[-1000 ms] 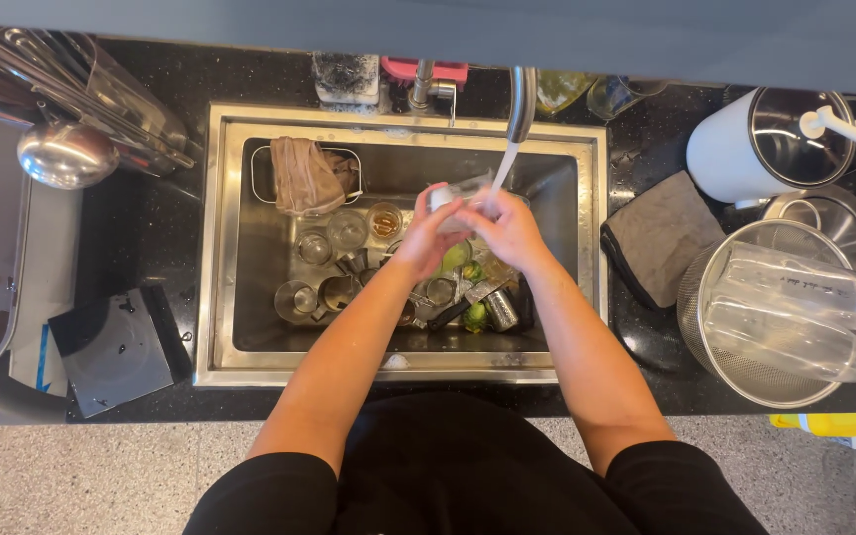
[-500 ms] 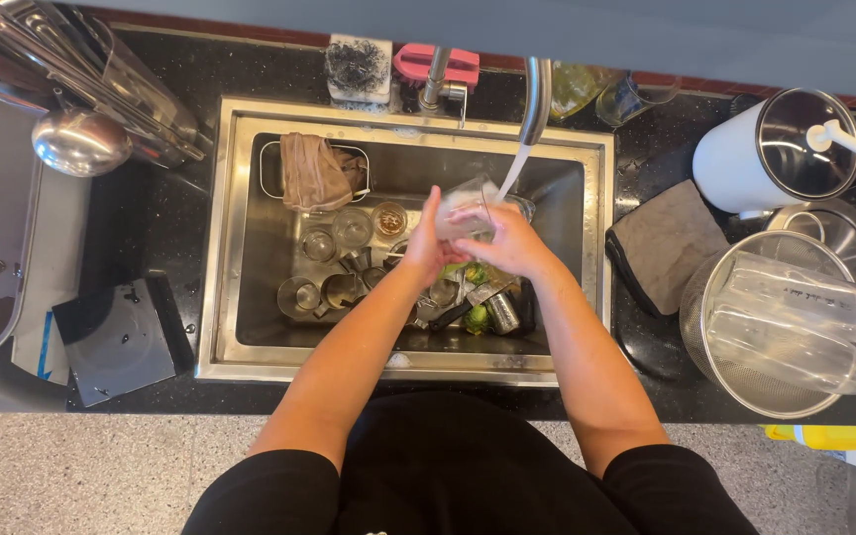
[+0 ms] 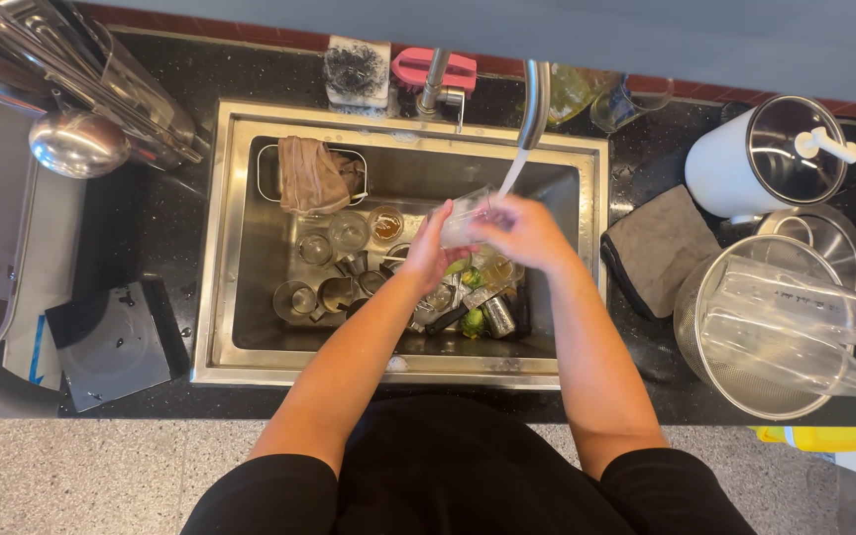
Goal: Wash several drinking glasses and barware in a sink.
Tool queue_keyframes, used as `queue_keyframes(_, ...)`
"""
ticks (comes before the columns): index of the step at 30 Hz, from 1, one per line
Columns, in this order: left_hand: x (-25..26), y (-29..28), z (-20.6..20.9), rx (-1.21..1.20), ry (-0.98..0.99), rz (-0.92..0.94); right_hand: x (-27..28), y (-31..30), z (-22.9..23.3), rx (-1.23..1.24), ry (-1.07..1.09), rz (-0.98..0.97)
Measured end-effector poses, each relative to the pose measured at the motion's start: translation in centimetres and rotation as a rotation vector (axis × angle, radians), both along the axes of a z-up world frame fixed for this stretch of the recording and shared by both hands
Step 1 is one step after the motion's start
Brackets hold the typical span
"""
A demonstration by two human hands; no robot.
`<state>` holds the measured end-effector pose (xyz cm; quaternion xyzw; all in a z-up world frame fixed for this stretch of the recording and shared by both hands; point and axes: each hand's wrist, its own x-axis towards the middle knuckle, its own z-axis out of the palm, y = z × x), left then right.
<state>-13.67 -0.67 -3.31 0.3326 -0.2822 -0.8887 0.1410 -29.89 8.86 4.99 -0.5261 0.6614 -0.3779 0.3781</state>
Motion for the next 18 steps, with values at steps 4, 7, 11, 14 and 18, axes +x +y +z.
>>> queue_keyframes(4,0.7,0.1,-1.1,0.091,0.109,0.045,-1.2,-0.4,3.3,-0.121,-0.035,-0.286)
queue_keyframes(7,0.8,-0.2,-0.5,0.102,0.112,0.058,-0.3,-1.5,8.0,-0.334,-0.027,-0.311)
queue_keyframes(11,1.2,-0.6,0.6,0.096,0.117,0.099,2.6,-3.2,12.8,-0.320,0.144,-0.425)
queue_keyframes(14,1.4,-1.1,0.5,0.110,0.107,0.146,3.4,-3.7,12.7,-0.387,0.316,-0.296)
queue_keyframes(18,1.8,-2.1,1.2,0.125,0.134,0.177,5.7,-4.7,13.6,-0.388,0.366,-0.235)
